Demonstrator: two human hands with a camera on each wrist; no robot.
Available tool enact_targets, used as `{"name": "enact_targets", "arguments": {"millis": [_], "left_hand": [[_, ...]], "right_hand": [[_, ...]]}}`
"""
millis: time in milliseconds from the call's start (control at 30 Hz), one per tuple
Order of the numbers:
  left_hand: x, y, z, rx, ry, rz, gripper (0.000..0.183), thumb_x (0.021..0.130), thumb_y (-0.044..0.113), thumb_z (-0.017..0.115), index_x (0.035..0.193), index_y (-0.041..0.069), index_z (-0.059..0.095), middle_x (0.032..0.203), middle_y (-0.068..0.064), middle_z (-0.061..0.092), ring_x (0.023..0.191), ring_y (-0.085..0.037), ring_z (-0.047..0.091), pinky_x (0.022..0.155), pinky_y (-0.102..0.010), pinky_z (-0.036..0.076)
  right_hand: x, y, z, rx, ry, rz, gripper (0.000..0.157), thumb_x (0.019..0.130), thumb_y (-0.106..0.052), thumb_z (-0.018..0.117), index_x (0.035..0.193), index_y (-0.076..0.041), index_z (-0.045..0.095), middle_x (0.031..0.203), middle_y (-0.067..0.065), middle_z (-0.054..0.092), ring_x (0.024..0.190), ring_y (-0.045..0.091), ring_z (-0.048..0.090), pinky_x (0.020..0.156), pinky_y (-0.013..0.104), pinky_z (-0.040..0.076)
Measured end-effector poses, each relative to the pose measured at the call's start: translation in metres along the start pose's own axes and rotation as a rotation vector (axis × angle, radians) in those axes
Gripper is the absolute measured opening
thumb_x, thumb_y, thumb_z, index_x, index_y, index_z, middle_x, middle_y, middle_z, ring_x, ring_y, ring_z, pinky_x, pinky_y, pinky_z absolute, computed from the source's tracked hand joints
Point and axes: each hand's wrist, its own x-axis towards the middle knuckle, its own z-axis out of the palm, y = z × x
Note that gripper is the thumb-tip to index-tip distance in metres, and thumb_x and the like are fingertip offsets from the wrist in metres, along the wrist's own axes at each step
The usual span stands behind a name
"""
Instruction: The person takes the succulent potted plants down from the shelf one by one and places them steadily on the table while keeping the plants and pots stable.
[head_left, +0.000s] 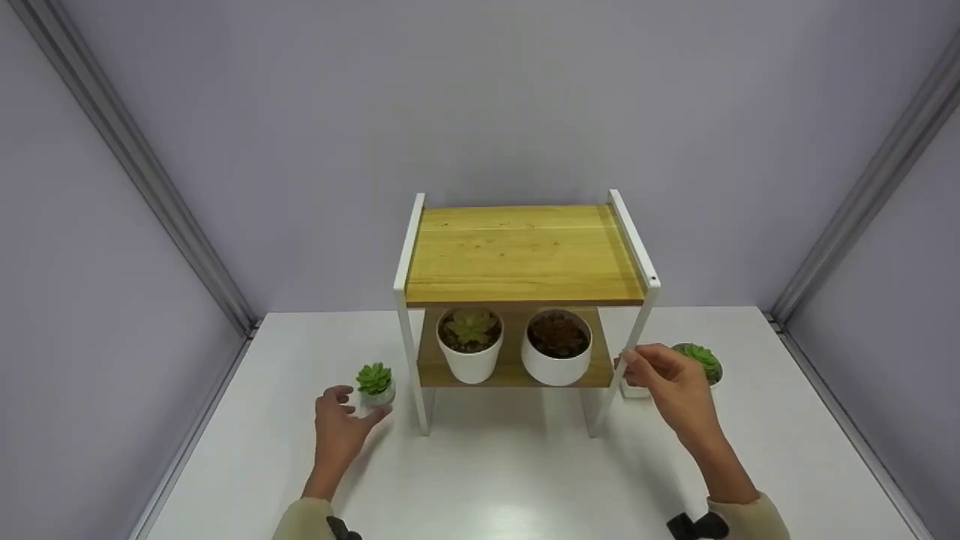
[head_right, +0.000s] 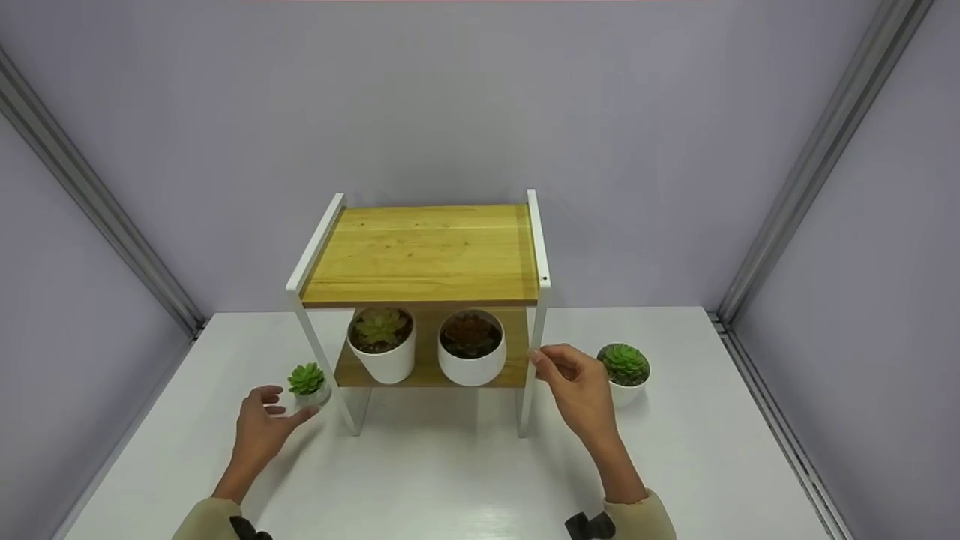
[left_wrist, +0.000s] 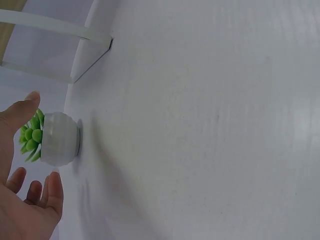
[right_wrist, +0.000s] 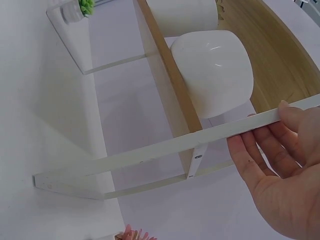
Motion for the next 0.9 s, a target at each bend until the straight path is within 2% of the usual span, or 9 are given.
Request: {"name": "enact_targets", "arguments": {"millis": [133, 233, 400, 567, 733, 900], "left_hand": [[-0.007, 0.008, 0.001, 0.019, 0.021, 0.064, 0.076, 0.085, 0.031, 0.090, 0.138, -0.004, 0.047, 0.131, -0.025, 0.051, 0.113, -0.033, 0.055, 0.088, -0.039, 0.053], [-0.011, 0.013, 0.001, 0.052, 0.034, 0.111, 0.076, 0.085, 0.035, 0.090, 0.136, -0.004, 0.049, 0.119, -0.022, 0.053, 0.104, -0.030, 0.054, 0.081, -0.033, 0.048], [-0.020, 0.023, -0.001, 0.083, 0.042, 0.145, 0.074, 0.085, 0.040, 0.090, 0.134, -0.003, 0.053, 0.106, -0.017, 0.052, 0.095, -0.026, 0.052, 0.074, -0.028, 0.041], [-0.028, 0.035, -0.006, 0.089, 0.038, 0.159, 0.068, 0.084, 0.041, 0.090, 0.130, -0.002, 0.062, 0.118, -0.018, 0.055, 0.104, -0.028, 0.054, 0.083, -0.034, 0.050], [-0.036, 0.051, -0.013, 0.070, 0.027, 0.182, 0.071, 0.084, 0.044, 0.089, 0.133, -0.001, 0.064, 0.129, -0.019, 0.058, 0.113, -0.029, 0.059, 0.094, -0.046, 0.059], [-0.045, 0.069, -0.020, 0.017, 0.005, 0.214, 0.070, 0.084, 0.044, 0.089, 0.134, 0.002, 0.065, 0.131, -0.016, 0.062, 0.117, -0.028, 0.063, 0.097, -0.044, 0.061]], "right_hand": [[-0.001, 0.000, 0.000, -0.007, 0.005, 0.011, 0.027, 0.102, -0.027, 0.072, 0.113, -0.003, 0.076, 0.099, -0.009, 0.079, 0.095, 0.008, 0.076, 0.087, 0.027, 0.064], [-0.001, 0.000, 0.000, -0.009, 0.005, 0.017, 0.029, 0.102, -0.029, 0.072, 0.114, -0.003, 0.076, 0.099, -0.010, 0.079, 0.095, 0.007, 0.076, 0.086, 0.027, 0.064], [0.000, 0.001, 0.000, -0.001, 0.005, 0.013, 0.029, 0.102, -0.026, 0.072, 0.114, 0.000, 0.075, 0.099, -0.008, 0.079, 0.094, 0.009, 0.076, 0.086, 0.025, 0.064], [0.001, 0.000, 0.000, -0.003, 0.005, 0.007, 0.028, 0.102, -0.025, 0.072, 0.114, 0.000, 0.076, 0.101, -0.001, 0.079, 0.094, 0.010, 0.076, 0.086, 0.026, 0.064], [0.000, 0.000, 0.000, -0.006, -0.003, 0.015, 0.028, 0.102, -0.027, 0.072, 0.114, -0.002, 0.076, 0.100, -0.006, 0.079, 0.093, 0.009, 0.076, 0.087, 0.026, 0.064], [0.000, 0.001, 0.000, 0.021, -0.005, 0.015, 0.027, 0.102, -0.026, 0.072, 0.113, -0.001, 0.076, 0.097, -0.008, 0.079, 0.092, 0.010, 0.076, 0.087, 0.031, 0.065]]}}
